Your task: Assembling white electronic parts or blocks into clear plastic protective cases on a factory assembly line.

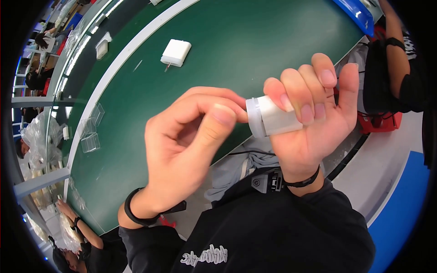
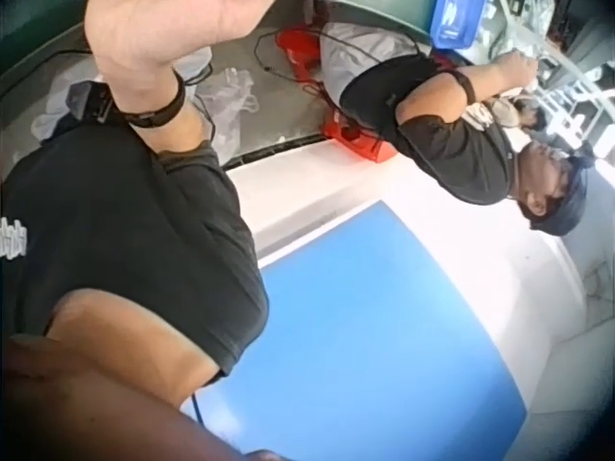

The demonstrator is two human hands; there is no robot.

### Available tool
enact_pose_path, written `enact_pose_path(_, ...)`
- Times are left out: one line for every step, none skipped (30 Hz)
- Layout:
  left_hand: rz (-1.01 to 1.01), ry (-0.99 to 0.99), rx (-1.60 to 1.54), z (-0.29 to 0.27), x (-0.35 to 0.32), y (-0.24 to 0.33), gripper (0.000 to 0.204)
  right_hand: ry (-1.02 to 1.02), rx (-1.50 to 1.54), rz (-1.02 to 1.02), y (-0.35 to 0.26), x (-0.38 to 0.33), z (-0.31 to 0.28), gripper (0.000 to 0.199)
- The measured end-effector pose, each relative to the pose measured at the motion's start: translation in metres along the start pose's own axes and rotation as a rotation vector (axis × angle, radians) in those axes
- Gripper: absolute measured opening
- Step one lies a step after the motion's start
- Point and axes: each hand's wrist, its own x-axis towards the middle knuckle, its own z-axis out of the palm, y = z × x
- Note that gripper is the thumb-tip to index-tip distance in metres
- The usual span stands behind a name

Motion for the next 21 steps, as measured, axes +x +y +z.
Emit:
enact_pose_path(0.002,-0.006,-0.006,-0.002,0.000,0.001,0.016,0.018,0.042,-0.010,0.000,-0.001,-0.001,0.042)
enact_pose_path(0.014,-0.036,0.053,-0.004,0.000,0.002,0.014,0.019,0.037,-0.024,0.001,-0.002,-0.001,0.042)
enact_pose_path(0.027,-0.065,0.113,-0.004,0.000,0.003,0.013,0.021,0.031,-0.027,0.001,-0.003,0.000,0.042)
enact_pose_path(0.024,-0.077,0.095,-0.004,0.000,0.003,0.012,0.012,0.025,-0.033,0.003,-0.004,0.001,0.043)
enact_pose_path(0.024,-0.078,0.094,-0.006,-0.001,0.001,0.012,0.004,0.020,-0.040,0.004,-0.005,0.001,0.043)
enact_pose_path(0.042,-0.092,0.120,-0.008,-0.001,-0.001,0.012,0.005,0.019,-0.041,0.005,-0.005,0.002,0.043)
enact_pose_path(0.060,-0.105,0.146,-0.009,-0.001,-0.003,0.013,0.001,0.016,-0.049,0.005,-0.005,0.002,0.043)
enact_pose_path(0.060,-0.105,0.145,-0.008,-0.001,-0.003,0.013,-0.003,0.013,-0.058,0.006,-0.006,0.002,0.044)
enact_pose_path(0.055,-0.095,0.142,-0.007,-0.001,-0.004,0.014,-0.002,0.013,-0.058,0.006,-0.006,0.002,0.044)
enact_pose_path(0.050,-0.083,0.139,-0.006,-0.001,-0.004,0.015,0.001,0.002,-0.061,0.006,-0.006,0.002,0.044)
enact_pose_path(0.049,-0.082,0.139,-0.007,-0.001,-0.005,0.015,0.004,-0.008,-0.063,0.006,-0.006,0.003,0.044)
enact_pose_path(0.117,-0.087,0.200,-0.008,-0.001,-0.006,0.016,0.005,-0.007,-0.062,0.006,-0.007,0.003,0.044)
enact_pose_path(0.184,-0.092,0.260,-0.009,-0.001,-0.007,0.016,-0.014,-0.066,-0.084,0.007,-0.009,0.005,0.044)
enact_pose_path(0.183,-0.090,0.260,-0.008,-0.002,-0.008,0.016,-0.032,-0.124,-0.106,0.008,-0.010,0.006,0.044)
enact_pose_path(0.233,-0.087,0.264,-0.008,-0.002,-0.008,0.016,-0.033,-0.123,-0.104,0.007,-0.010,0.006,0.044)
enact_pose_path(0.281,-0.090,0.265,-0.006,-0.003,-0.010,0.017,-0.039,-0.140,-0.094,0.006,-0.012,0.007,0.044)
enact_pose_path(0.278,-0.093,0.263,-0.005,-0.004,-0.009,0.017,-0.046,-0.157,-0.083,0.005,-0.014,0.008,0.044)
enact_pose_path(0.269,-0.077,0.266,-0.002,-0.007,-0.007,0.016,-0.043,-0.159,-0.085,0.005,-0.015,0.008,0.044)
enact_pose_path(0.261,-0.059,0.273,-0.002,-0.008,-0.005,0.015,-0.055,-0.171,-0.095,0.006,-0.016,0.009,0.044)
enact_pose_path(0.262,-0.062,0.274,-0.003,-0.008,-0.006,0.015,-0.067,-0.184,-0.106,0.007,-0.017,0.010,0.043)
enact_pose_path(0.283,-0.083,0.272,-0.005,-0.008,-0.009,0.016,-0.068,-0.184,-0.111,0.006,-0.016,0.011,0.043)
